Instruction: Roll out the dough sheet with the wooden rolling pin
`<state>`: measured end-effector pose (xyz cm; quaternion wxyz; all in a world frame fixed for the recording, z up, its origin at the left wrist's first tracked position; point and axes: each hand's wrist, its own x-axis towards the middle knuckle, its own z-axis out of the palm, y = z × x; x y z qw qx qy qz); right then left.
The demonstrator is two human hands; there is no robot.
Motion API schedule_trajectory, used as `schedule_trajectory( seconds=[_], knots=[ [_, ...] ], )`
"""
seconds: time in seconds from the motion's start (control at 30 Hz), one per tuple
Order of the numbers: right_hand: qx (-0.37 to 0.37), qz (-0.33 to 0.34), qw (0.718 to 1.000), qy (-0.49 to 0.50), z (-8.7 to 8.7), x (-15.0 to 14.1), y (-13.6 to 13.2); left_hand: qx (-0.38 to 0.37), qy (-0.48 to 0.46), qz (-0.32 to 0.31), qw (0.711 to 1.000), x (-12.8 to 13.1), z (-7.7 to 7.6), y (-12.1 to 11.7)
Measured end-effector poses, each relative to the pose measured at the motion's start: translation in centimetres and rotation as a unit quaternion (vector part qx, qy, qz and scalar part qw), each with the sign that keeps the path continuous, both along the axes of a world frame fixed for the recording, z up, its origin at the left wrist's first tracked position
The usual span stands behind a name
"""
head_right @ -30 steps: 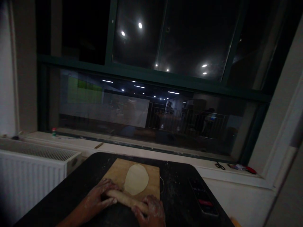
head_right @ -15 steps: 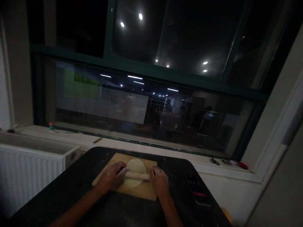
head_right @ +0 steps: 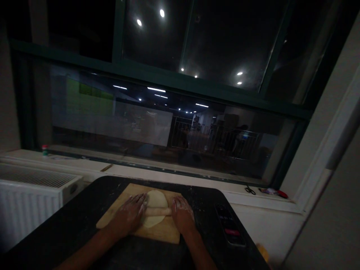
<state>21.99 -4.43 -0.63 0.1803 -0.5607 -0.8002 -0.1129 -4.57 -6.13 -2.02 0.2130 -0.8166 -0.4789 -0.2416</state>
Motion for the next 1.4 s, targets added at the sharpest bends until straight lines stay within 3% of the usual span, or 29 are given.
schedule_trajectory(
  seconds=[0.1, 0.23, 0.37, 0.47, 0.57, 0.63, 0.7, 0.77, 0.83, 0.93, 1.03, 1.13, 1.3, 1.4],
  knots=[
    [0.033, 0.022, 0.999, 0.005, -1.2, 1.0, -2.2, 0.070, 0.004, -0.025, 0.997, -0.3, -0.9, -2.5],
    [0.137, 0.043, 0.989, 0.034, -3.9, 2.5, -5.6, 0.114, 0.041, -0.029, 0.992, -0.9, -2.1, -5.9],
    [0.166, 0.012, 0.986, -0.003, -5.1, 2.5, -7.2, 0.142, 0.047, -0.031, 0.988, -0.9, -2.4, -7.5],
    [0.124, -0.037, 0.991, -0.031, -2.9, 1.0, -6.5, 0.147, 0.029, -0.029, 0.988, -0.6, -1.8, -7.1],
    [0.021, -0.072, 0.997, -0.026, 1.4, -1.0, -4.2, 0.140, 0.043, -0.026, 0.989, -0.6, -1.3, -5.3],
    [-0.007, -0.089, 0.996, -0.018, 3.8, -2.0, -1.9, 0.146, 0.072, -0.019, 0.986, -0.7, -1.2, -3.5],
    [-0.022, -0.094, 0.995, -0.015, 5.2, -2.7, 0.5, 0.141, 0.084, 0.015, 0.986, -0.8, -1.2, -1.6],
    [-0.039, -0.089, 0.995, -0.018, 5.3, -3.0, 2.6, 0.122, 0.078, 0.060, 0.988, -0.7, -1.4, -0.2],
    [-0.044, -0.079, 0.996, -0.019, 4.6, -3.0, 3.9, 0.118, 0.073, 0.080, 0.987, -0.4, -1.7, 0.5],
    [-0.033, -0.053, 0.998, -0.017, 2.9, -2.7, 4.6, 0.150, 0.083, 0.049, 0.984, 0.1, -2.1, 0.6],
    [-0.022, -0.025, 0.999, -0.015, 1.5, -2.1, 4.3, 0.196, 0.091, 0.005, 0.976, 0.5, -2.2, -0.2],
    [-0.008, -0.003, 1.000, -0.014, 0.3, -1.0, 3.3, 0.209, 0.070, 0.009, 0.975, 0.9, -1.8, -1.4],
    [0.122, 0.026, 0.992, -0.025, -3.6, 1.6, 0.7, 0.226, 0.037, -0.017, 0.973, 1.0, -1.8, -3.5],
    [0.176, -0.022, 0.984, -0.023, -5.7, 2.4, -0.8, 0.237, 0.029, -0.034, 0.971, 0.9, -2.7, -4.1]
  ],
)
